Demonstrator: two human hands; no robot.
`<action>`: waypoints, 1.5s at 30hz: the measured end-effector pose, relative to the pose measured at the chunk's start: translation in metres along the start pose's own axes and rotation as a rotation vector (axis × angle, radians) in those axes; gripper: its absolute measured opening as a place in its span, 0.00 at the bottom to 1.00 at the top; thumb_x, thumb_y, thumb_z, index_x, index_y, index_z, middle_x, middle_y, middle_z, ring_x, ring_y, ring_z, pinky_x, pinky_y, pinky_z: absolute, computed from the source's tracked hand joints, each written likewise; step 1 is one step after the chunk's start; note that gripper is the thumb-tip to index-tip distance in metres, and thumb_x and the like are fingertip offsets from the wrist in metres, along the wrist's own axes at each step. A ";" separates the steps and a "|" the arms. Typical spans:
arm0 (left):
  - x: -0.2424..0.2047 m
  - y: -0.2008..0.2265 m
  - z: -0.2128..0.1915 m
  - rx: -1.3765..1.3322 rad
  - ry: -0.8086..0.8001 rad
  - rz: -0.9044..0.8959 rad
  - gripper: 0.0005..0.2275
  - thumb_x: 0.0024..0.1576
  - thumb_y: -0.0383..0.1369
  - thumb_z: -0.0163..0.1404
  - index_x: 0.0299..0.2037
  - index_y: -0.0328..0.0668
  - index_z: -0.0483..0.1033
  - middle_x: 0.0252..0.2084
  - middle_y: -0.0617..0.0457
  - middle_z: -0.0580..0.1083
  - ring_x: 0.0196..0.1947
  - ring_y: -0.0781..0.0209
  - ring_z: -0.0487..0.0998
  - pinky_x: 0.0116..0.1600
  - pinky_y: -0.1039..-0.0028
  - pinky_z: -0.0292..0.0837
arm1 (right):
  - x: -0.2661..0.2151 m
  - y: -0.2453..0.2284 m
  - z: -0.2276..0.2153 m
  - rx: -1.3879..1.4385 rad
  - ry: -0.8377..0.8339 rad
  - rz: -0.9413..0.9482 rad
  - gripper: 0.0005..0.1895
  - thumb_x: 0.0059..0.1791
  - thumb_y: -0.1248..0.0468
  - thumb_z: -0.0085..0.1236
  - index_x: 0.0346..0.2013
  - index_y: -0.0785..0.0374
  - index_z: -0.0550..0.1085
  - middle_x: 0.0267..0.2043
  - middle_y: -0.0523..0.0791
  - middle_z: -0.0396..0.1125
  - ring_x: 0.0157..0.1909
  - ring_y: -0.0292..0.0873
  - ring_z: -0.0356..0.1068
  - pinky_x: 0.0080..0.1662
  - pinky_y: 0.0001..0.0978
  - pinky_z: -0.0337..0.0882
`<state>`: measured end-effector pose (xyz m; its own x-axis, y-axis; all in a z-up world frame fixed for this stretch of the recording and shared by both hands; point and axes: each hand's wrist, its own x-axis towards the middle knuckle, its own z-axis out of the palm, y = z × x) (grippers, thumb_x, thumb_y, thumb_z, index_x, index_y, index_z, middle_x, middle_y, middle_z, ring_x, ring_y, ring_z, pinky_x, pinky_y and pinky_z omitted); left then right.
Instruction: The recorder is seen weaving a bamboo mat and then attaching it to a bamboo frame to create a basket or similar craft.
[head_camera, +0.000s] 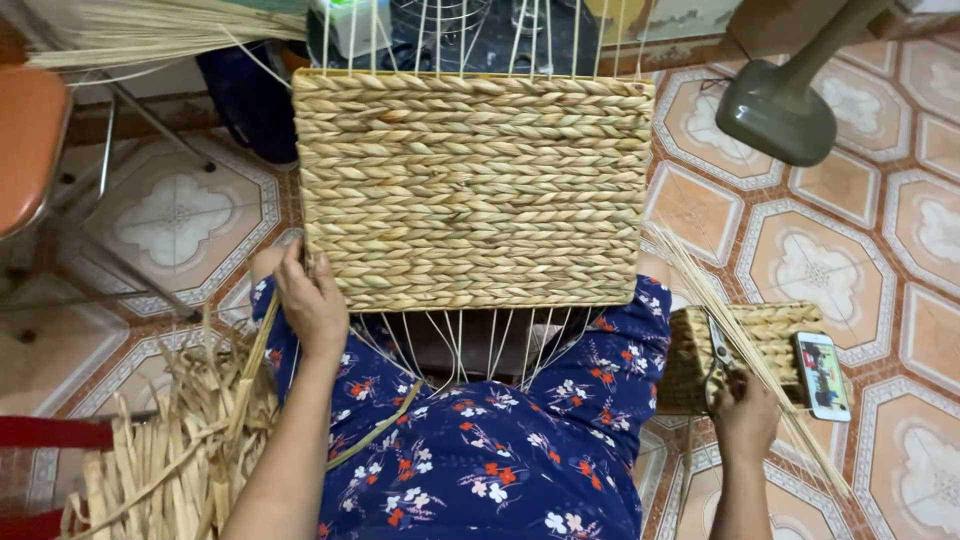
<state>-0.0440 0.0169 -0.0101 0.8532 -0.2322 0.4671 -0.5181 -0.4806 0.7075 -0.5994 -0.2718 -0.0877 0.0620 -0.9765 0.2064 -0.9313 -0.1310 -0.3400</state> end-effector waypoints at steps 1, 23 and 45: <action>-0.001 0.004 -0.003 0.029 -0.005 0.005 0.19 0.68 0.36 0.47 0.66 0.36 0.65 0.56 0.38 0.70 0.56 0.43 0.71 0.58 0.54 0.67 | 0.000 0.001 -0.003 -0.009 -0.010 -0.037 0.24 0.49 0.65 0.63 0.60 0.57 0.75 0.52 0.58 0.70 0.54 0.61 0.68 0.56 0.53 0.68; 0.030 0.105 0.057 -0.085 -0.286 0.584 0.13 0.56 0.33 0.59 0.51 0.42 0.78 0.44 0.51 0.77 0.45 0.58 0.77 0.51 0.72 0.77 | 0.055 0.092 -0.068 0.643 -0.855 0.276 0.38 0.43 0.76 0.63 0.67 0.64 0.63 0.63 0.55 0.68 0.67 0.48 0.65 0.64 0.47 0.68; 0.049 0.108 0.064 -0.096 -0.439 0.487 0.06 0.58 0.36 0.57 0.36 0.44 0.76 0.38 0.55 0.71 0.39 0.59 0.76 0.42 0.69 0.77 | 0.025 -0.333 -0.067 0.203 -0.042 -1.191 0.36 0.42 0.57 0.68 0.64 0.49 0.68 0.41 0.47 0.68 0.41 0.49 0.71 0.40 0.41 0.72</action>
<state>-0.0542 -0.1012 0.0554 0.4549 -0.7369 0.5000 -0.8364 -0.1608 0.5240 -0.3114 -0.2416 0.0923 0.8577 -0.2298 0.4599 -0.2094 -0.9731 -0.0958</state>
